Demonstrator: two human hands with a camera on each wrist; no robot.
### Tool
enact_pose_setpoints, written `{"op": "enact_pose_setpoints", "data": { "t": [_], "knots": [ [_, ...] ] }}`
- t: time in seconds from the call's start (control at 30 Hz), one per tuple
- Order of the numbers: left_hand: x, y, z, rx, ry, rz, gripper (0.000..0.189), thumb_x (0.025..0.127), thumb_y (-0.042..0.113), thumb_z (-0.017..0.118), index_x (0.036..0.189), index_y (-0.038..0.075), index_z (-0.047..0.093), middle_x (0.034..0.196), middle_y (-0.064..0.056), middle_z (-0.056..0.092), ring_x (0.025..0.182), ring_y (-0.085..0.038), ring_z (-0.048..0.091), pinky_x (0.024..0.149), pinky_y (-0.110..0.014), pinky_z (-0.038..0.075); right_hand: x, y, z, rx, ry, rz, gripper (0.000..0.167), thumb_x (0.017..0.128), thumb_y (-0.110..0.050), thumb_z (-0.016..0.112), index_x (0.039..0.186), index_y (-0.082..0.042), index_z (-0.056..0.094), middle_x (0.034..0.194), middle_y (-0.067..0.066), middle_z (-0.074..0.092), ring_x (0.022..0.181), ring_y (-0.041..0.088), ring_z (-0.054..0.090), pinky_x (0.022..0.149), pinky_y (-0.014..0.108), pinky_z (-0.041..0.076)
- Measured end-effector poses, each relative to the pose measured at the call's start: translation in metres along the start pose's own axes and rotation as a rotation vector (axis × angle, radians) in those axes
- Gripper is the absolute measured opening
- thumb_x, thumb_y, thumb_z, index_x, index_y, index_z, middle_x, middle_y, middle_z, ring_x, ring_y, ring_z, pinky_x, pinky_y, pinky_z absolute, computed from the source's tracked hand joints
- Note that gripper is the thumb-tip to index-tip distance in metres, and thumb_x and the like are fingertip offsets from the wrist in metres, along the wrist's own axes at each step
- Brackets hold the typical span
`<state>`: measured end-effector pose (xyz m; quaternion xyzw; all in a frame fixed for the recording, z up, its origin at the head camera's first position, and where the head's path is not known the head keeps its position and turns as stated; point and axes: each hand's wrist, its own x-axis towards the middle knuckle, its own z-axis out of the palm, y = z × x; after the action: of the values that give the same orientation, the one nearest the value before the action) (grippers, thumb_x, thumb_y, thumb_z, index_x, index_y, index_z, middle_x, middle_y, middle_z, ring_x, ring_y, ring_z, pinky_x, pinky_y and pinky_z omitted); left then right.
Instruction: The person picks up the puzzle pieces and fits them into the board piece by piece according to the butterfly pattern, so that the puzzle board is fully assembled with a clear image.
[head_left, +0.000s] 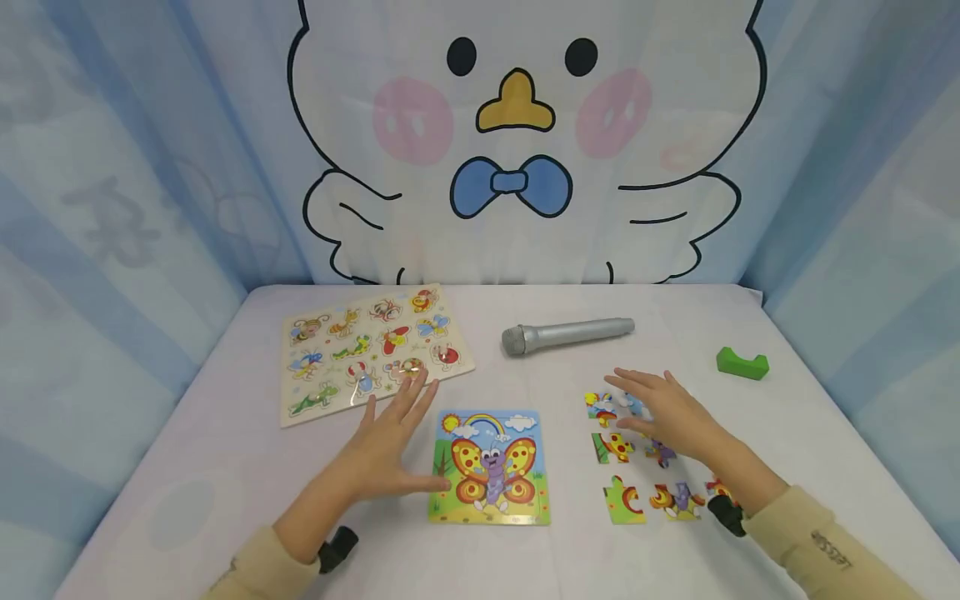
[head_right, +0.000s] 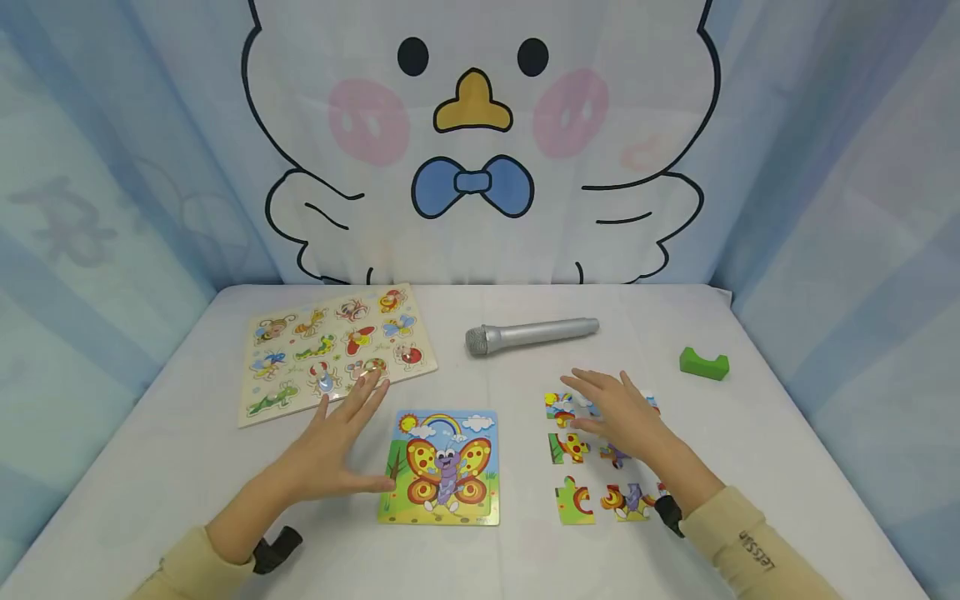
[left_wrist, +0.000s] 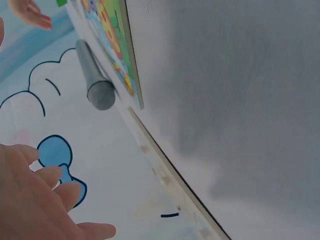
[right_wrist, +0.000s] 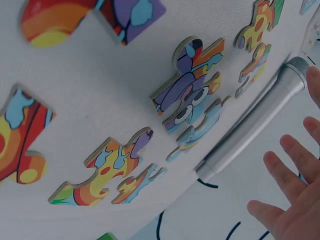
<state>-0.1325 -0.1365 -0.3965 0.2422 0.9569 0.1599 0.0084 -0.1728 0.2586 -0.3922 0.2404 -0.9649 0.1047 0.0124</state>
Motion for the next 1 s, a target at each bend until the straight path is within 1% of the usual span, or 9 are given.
{"op": "enact_pose_setpoints", "data": {
  "t": [0.1,0.27,0.4,0.5,0.6,0.67,0.83,1.0],
  "knots": [
    [0.0,0.002,0.006,-0.044,0.0,-0.008,0.121,0.06,0.07,0.067,0.148,0.021,-0.001,0.153,0.002,-0.007,0.139,-0.026,0.002,0.105,-0.063,0.007,0.002,-0.001,0.002,0.037,-0.025,0.024,0.064,0.077,-0.028,0.072,0.132,-0.007,0.048,0.136,0.018,0.044,0.122,0.039,0.041,0.101,0.066,0.016],
    [0.0,0.004,0.013,-0.119,-0.009,-0.016,0.121,0.06,0.067,0.069,0.148,0.016,0.003,0.153,0.0,-0.002,0.138,-0.028,0.008,0.105,-0.061,0.008,0.006,0.001,0.004,0.064,-0.058,0.04,0.058,0.078,-0.027,0.072,0.128,-0.005,0.052,0.132,0.019,0.047,0.121,0.04,0.041,0.1,0.067,0.016],
    [-0.001,0.005,0.017,-0.168,-0.031,-0.035,0.121,0.06,0.067,0.069,0.148,0.016,0.003,0.153,-0.002,0.001,0.139,-0.026,0.008,0.107,-0.059,0.007,0.012,0.003,0.008,0.071,-0.118,0.059,0.053,0.078,-0.027,0.071,0.123,-0.003,0.056,0.127,0.019,0.052,0.12,0.04,0.043,0.099,0.068,0.016],
    [-0.001,0.005,0.02,-0.199,-0.038,-0.048,0.121,0.06,0.067,0.069,0.148,0.018,0.001,0.153,-0.003,0.001,0.139,-0.024,0.007,0.107,-0.058,0.006,0.017,0.005,0.012,0.047,-0.15,0.065,0.052,0.078,-0.028,0.071,0.121,-0.002,0.058,0.126,0.018,0.054,0.119,0.039,0.044,0.099,0.068,0.016],
    [-0.002,0.005,0.022,-0.249,-0.046,-0.067,0.121,0.061,0.064,0.071,0.148,0.019,0.0,0.153,-0.002,0.0,0.138,-0.022,0.008,0.108,-0.057,0.006,0.02,0.007,0.017,0.027,-0.153,0.056,0.052,0.077,-0.027,0.072,0.121,-0.002,0.058,0.124,0.017,0.055,0.118,0.038,0.046,0.099,0.068,0.017],
    [-0.003,0.006,0.023,-0.308,-0.057,-0.08,0.119,0.062,0.06,0.073,0.148,0.019,0.001,0.153,-0.001,0.0,0.138,-0.022,0.009,0.108,-0.056,0.006,0.022,0.008,0.019,0.013,-0.152,0.049,0.052,0.077,-0.026,0.072,0.12,-0.002,0.058,0.121,0.017,0.057,0.116,0.037,0.047,0.098,0.068,0.018],
    [-0.003,0.007,0.025,-0.428,-0.087,-0.099,0.116,0.065,0.054,0.075,0.148,0.014,0.005,0.153,-0.002,0.001,0.138,-0.024,0.01,0.108,-0.055,0.007,0.028,0.011,0.021,-0.004,-0.154,0.054,0.05,0.075,-0.023,0.075,0.118,-0.003,0.061,0.115,0.016,0.06,0.111,0.036,0.051,0.098,0.068,0.019],
    [0.0,0.003,0.031,-0.466,-0.1,-0.103,0.118,0.063,0.052,0.077,0.147,0.01,0.007,0.153,-0.007,0.005,0.138,-0.026,0.01,0.107,-0.057,0.006,0.033,0.012,0.02,0.004,-0.156,0.051,0.047,0.073,-0.021,0.076,0.113,-0.002,0.063,0.111,0.015,0.063,0.109,0.035,0.054,0.098,0.068,0.02]
  ]
}}
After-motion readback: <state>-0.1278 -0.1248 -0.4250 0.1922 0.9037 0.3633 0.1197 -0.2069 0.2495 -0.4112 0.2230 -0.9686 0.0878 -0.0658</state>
